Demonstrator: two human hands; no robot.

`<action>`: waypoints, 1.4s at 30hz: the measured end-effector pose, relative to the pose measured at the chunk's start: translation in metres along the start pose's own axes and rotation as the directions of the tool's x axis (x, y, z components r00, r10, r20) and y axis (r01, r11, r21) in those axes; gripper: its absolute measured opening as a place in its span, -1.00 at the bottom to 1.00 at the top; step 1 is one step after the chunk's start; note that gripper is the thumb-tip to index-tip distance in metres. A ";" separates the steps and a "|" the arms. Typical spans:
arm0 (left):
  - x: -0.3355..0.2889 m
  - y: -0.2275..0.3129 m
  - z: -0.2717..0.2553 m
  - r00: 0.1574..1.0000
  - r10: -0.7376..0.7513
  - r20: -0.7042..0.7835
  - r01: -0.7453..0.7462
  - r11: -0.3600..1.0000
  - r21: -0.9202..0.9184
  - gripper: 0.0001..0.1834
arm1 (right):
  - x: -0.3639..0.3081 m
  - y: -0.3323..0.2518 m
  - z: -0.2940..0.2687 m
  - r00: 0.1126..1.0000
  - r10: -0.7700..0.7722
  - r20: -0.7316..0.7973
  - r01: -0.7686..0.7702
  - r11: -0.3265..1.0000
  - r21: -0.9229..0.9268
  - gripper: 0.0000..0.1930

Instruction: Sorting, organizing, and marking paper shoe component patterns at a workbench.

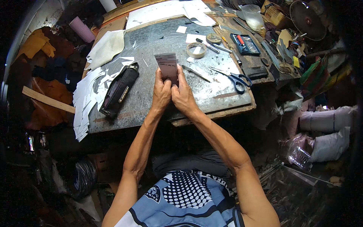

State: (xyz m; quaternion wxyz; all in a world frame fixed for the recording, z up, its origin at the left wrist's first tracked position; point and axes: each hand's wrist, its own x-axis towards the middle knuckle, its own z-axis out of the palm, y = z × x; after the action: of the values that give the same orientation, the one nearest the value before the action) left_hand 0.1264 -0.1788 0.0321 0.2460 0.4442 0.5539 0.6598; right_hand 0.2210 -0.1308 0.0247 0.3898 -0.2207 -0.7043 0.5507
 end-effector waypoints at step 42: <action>0.006 0.005 -0.041 0.904 -0.319 0.283 0.414 0.818 -0.399 -0.36 | 0.051 -0.013 -0.019 0.941 0.264 0.213 -0.336 0.808 0.484 -0.69</action>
State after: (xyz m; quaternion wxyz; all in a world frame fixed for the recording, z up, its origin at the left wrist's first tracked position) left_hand 0.0889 -0.1963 0.0394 0.5201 0.3247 0.4334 0.6605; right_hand 0.2066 -0.0852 0.0540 0.2935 -0.1795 -0.5129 0.7865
